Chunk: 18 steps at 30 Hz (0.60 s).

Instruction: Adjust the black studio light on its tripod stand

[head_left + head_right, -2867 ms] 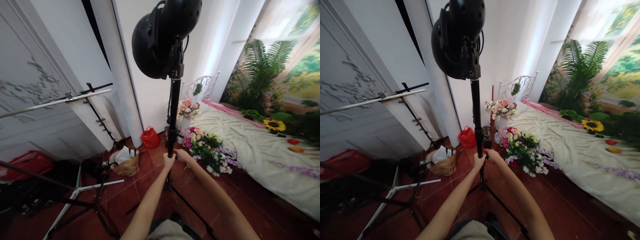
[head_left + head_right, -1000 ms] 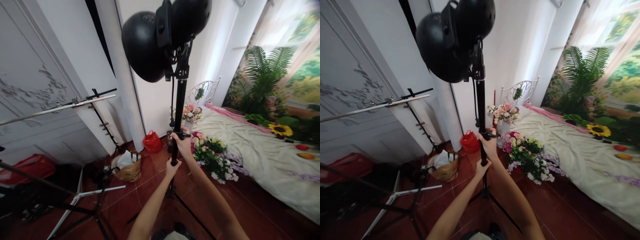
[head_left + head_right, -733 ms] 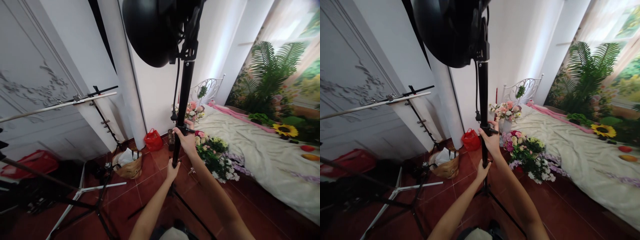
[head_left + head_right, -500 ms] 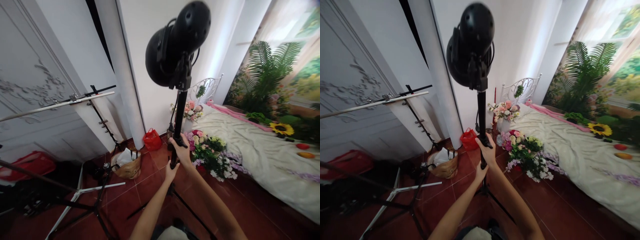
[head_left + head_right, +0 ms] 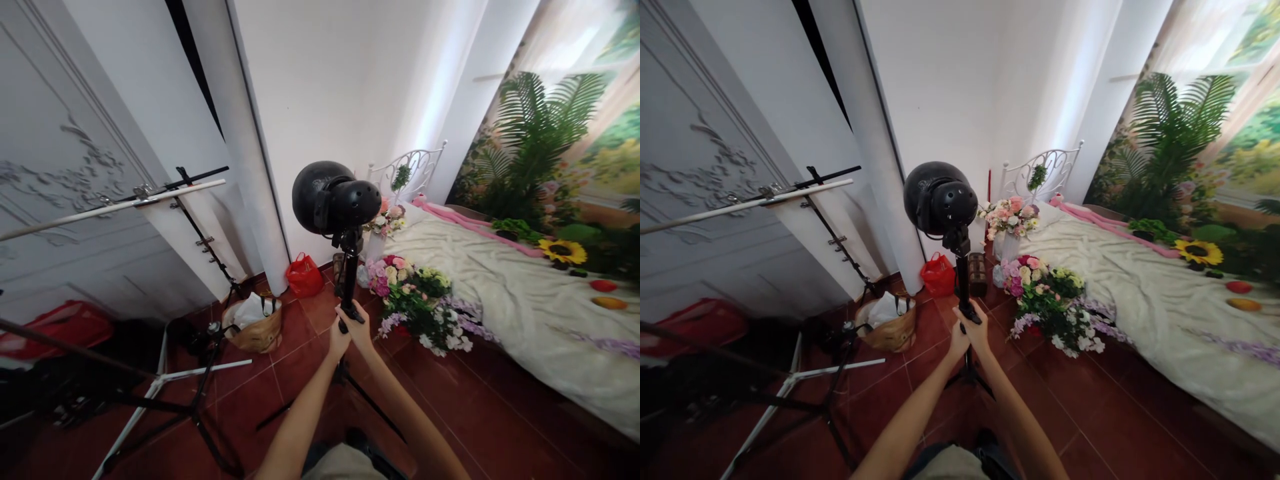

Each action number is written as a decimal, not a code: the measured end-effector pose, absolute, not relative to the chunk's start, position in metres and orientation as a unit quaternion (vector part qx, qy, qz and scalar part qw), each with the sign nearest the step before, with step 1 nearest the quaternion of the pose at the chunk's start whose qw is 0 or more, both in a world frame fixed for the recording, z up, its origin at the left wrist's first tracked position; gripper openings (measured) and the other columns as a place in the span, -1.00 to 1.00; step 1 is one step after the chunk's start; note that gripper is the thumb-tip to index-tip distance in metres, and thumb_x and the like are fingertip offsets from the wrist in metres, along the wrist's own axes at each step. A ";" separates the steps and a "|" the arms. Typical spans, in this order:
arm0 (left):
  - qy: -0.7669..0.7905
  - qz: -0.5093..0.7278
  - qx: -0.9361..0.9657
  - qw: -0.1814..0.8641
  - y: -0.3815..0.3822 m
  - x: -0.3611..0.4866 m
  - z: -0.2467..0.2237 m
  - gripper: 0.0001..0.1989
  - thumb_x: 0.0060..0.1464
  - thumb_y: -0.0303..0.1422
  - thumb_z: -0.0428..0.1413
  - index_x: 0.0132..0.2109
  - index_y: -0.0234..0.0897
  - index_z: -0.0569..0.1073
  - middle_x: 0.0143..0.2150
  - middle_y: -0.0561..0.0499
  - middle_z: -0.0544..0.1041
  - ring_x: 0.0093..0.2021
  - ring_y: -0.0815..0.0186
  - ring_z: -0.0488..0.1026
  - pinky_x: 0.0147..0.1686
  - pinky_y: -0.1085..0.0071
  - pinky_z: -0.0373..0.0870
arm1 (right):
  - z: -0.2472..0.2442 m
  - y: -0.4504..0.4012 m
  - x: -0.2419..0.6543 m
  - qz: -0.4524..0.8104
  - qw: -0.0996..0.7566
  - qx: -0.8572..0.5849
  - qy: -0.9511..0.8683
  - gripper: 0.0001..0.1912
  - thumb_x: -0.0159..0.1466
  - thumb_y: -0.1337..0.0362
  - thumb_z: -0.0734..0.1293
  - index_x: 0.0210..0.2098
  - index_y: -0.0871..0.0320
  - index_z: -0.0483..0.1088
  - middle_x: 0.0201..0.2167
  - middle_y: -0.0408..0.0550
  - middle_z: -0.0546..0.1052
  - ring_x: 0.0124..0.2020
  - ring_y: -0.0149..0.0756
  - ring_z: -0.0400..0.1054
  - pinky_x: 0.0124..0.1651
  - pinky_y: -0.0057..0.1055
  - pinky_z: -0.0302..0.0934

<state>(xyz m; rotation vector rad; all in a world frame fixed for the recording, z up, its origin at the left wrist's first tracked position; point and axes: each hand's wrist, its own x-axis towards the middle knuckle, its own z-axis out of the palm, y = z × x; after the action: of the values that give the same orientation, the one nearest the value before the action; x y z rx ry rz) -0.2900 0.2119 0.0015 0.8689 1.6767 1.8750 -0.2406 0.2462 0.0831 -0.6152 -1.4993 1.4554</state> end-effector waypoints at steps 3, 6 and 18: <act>0.611 0.690 0.305 0.238 0.212 -0.290 0.000 -0.76 -0.18 -0.37 0.18 -0.29 -0.38 0.44 -0.32 -0.14 0.54 -0.21 0.18 0.46 -0.18 0.28 0.37 | 0.083 0.245 -0.242 0.601 0.453 -0.246 -0.611 -0.62 0.02 0.13 0.39 -0.23 0.22 0.38 -0.30 -0.02 0.48 -0.25 -0.28 0.36 -0.07 -0.27 0.24; 0.611 0.690 0.302 0.243 0.214 -0.291 -0.004 -0.75 -0.19 -0.36 0.18 -0.29 -0.38 0.44 -0.33 -0.12 0.54 -0.22 0.20 0.46 -0.20 0.31 0.37 | 0.081 0.253 -0.240 0.604 0.428 -0.232 -0.630 -0.61 0.03 0.12 0.38 -0.22 0.23 0.38 -0.26 0.01 0.49 -0.22 -0.25 0.37 -0.06 -0.26 0.24; 0.607 0.699 0.315 0.210 0.220 -0.291 -0.012 -0.73 -0.18 -0.37 0.19 -0.25 -0.36 0.43 -0.33 -0.05 0.51 -0.31 0.30 0.42 -0.24 0.36 0.35 | -0.003 0.263 -0.172 0.381 0.342 -0.209 -0.834 -0.39 0.25 0.10 0.19 0.23 0.11 0.00 0.25 0.05 0.05 0.26 -0.17 -0.08 0.25 -0.07 -0.12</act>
<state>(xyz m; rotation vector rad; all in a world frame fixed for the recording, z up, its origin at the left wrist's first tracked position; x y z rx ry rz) -0.2905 0.2195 -0.0124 0.8769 1.6875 1.9423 -0.1722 0.2632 -0.0033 -0.5431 -2.1679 0.9900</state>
